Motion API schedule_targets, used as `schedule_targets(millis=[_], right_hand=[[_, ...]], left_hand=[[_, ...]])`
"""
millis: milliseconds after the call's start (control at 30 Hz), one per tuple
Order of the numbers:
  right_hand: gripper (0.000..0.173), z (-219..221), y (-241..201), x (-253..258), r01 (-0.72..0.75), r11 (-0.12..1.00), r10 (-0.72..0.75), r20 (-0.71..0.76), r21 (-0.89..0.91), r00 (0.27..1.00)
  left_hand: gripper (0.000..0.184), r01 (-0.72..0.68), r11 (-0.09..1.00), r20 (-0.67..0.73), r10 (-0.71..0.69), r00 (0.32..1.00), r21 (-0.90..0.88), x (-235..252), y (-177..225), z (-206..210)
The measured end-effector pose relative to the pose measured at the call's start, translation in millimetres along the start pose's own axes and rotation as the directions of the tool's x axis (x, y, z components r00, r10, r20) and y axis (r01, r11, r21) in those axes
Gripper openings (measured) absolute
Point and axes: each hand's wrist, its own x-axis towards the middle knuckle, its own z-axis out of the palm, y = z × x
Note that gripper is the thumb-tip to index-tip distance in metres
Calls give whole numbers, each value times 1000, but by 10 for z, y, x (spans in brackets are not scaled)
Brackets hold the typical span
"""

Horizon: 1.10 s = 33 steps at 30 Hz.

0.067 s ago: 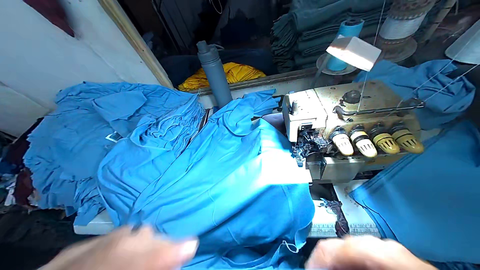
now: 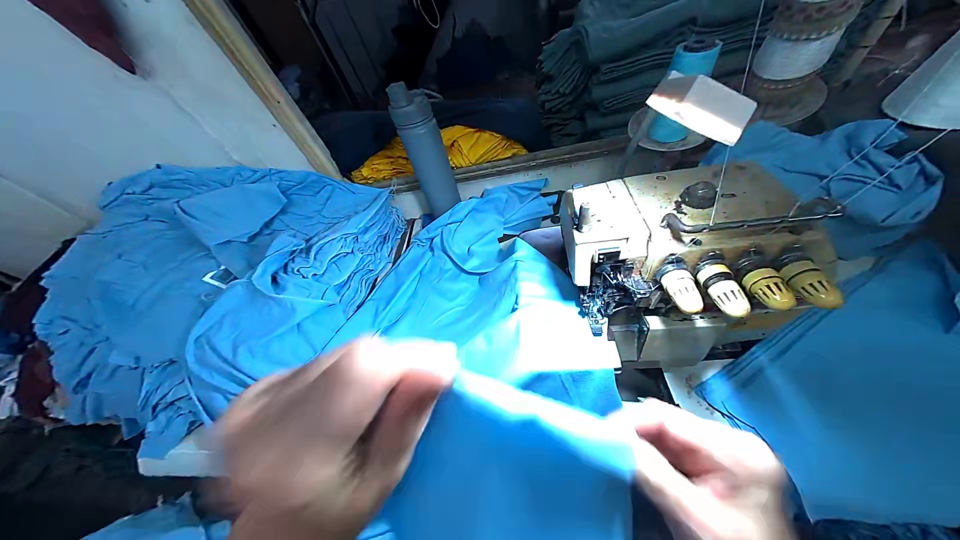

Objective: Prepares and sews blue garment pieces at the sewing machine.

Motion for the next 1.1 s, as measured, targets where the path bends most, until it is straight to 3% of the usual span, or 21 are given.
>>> schedule_targets(millis=[33,67,133,200,333,533,633,733,833,900,1100], right_hand=[[13,57,254,19,-63,998,59,-126,-25,990],[16,86,478,21,-136,990,126,-208,-37,970],[20,63,763,-33,-240,969,218,-252,-62,943],[19,37,861,-105,-270,960,246,-243,-74,938],[15,28,919,-184,-247,969,234,-260,-21,937],[11,45,818,-326,-341,938,346,-184,58,920],[18,54,802,-432,-368,928,373,-143,60,917],[8,42,874,-503,-235,970,220,-170,-70,961],[9,-6,963,-489,-89,958,27,-224,-272,974],[9,-17,1010,-441,-85,952,-4,-289,-293,957],[6,15,1056,-423,-156,984,120,-314,-90,942]], left_hand=[[24,6,1000,-3,-5,1000,23,64,-122,329],[27,51,998,100,-55,993,37,83,-196,592],[35,130,990,335,-106,936,-52,34,-246,978],[37,109,983,408,-40,912,-146,-58,-202,1222],[41,42,974,376,47,925,-224,-157,-71,1445],[15,126,948,298,-35,954,-293,-221,10,1526],[10,195,852,261,-72,963,-485,-241,-12,1544],[7,189,730,237,-38,971,-657,-117,-66,1510],[10,157,773,267,17,964,-614,103,-112,1459],[12,150,829,310,29,950,-539,221,-136,1483],[13,205,880,417,-8,909,-429,228,-210,1762]])
